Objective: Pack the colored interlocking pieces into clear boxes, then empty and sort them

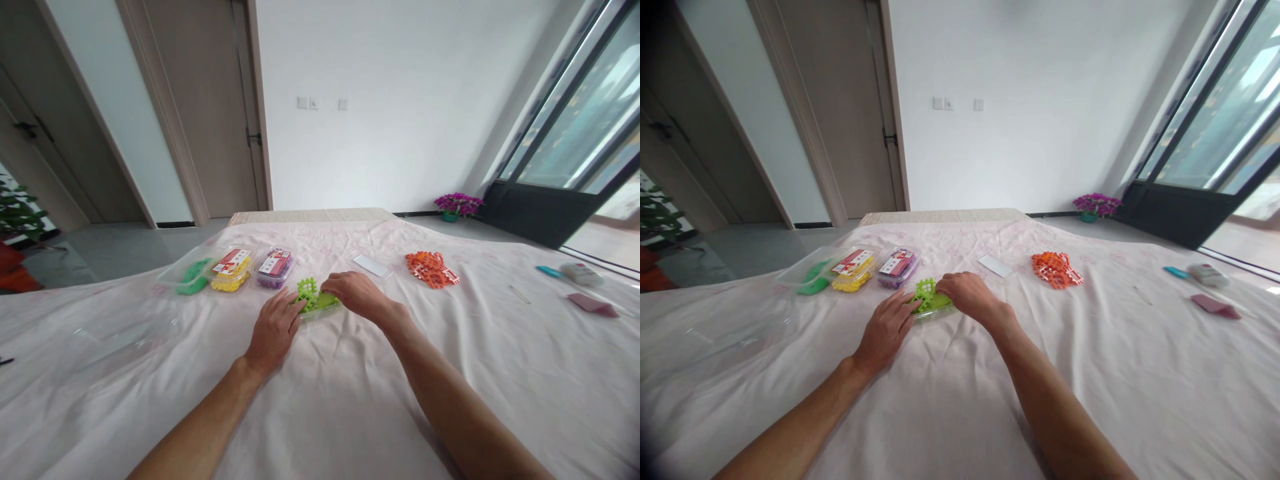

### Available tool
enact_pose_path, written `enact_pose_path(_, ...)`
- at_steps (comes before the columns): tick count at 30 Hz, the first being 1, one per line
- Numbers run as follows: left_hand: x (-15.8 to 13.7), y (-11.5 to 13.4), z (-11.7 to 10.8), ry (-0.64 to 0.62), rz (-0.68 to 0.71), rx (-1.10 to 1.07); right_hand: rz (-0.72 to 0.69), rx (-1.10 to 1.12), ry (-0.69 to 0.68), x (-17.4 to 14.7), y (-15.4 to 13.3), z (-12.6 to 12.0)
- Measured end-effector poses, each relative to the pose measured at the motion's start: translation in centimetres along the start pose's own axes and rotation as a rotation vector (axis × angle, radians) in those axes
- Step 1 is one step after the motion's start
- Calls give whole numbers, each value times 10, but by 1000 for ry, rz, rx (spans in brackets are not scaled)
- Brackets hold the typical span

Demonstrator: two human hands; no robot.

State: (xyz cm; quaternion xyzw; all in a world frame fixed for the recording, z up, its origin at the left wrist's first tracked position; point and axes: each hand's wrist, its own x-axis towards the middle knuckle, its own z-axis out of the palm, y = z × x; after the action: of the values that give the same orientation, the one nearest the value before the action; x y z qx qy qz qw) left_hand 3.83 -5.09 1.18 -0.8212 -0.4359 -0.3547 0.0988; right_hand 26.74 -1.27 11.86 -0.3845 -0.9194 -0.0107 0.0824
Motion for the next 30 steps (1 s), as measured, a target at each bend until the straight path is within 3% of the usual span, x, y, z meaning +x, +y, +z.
enact_pose_path(12,0,0,-2,-6,-31,-43,12,82,-16,1,-5,11)
enact_pose_path(21,-1,-1,0,-9,-23,-43,-35,-62,-99,1,-5,9)
enact_pose_path(30,-1,-3,2,-15,-3,-12,51,162,-21,0,-8,10)
